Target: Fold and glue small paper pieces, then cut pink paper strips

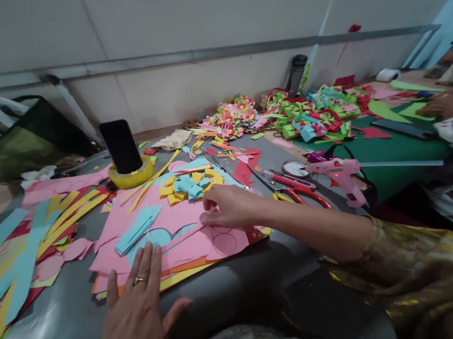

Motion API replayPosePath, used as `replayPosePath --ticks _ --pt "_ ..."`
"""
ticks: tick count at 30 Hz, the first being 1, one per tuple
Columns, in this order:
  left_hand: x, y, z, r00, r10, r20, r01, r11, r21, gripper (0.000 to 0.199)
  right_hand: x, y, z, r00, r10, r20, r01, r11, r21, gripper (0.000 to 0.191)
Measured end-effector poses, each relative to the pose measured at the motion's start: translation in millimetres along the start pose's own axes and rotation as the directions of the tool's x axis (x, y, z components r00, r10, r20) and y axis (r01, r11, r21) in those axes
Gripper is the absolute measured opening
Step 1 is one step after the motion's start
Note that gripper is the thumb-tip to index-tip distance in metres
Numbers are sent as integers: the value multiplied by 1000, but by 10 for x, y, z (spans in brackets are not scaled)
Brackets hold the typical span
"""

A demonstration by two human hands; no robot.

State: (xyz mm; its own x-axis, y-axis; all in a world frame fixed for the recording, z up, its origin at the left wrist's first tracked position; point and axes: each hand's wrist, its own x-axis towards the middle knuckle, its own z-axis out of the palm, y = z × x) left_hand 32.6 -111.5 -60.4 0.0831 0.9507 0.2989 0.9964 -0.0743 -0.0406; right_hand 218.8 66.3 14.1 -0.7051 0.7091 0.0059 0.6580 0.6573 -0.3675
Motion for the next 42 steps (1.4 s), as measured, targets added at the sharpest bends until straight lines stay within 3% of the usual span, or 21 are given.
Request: replayPosePath --ticks 3,7,12,25,30,33,37,39,42 --pt "11 21 -11 1000 -8 0 8 1000 0 73 88 -272 92 999 2 48 -6 996 85 25" --pt "48 38 -17 999 -30 24 30 1000 -9 71 225 -416 227 967 41 253 -83 984 159 30" --pt "54 21 -3 998 -31 53 33 999 -28 72 311 -311 192 886 156 437 -259 948 186 29" --pt "56 23 -9 999 -34 40 35 999 -30 73 198 165 -69 808 304 504 -447 874 189 25" --pt "49 12 -8 999 -26 23 26 999 -33 72 110 379 -239 815 353 460 -476 860 184 30" --pt "72 50 -24 1000 -31 5 31 999 -39 73 67 289 -276 855 344 387 -442 875 199 34" --pt "133 161 -42 1000 -5 -8 5 998 -59 76 50 -92 -79 927 164 338 -299 867 400 35" --pt "146 194 -41 1000 6 1 -6 998 -66 78 67 -240 73 930 93 355 -253 863 436 32" --pt "112 161 -24 1000 6 -4 -6 998 -62 80 121 -297 222 918 121 377 -269 890 369 24"
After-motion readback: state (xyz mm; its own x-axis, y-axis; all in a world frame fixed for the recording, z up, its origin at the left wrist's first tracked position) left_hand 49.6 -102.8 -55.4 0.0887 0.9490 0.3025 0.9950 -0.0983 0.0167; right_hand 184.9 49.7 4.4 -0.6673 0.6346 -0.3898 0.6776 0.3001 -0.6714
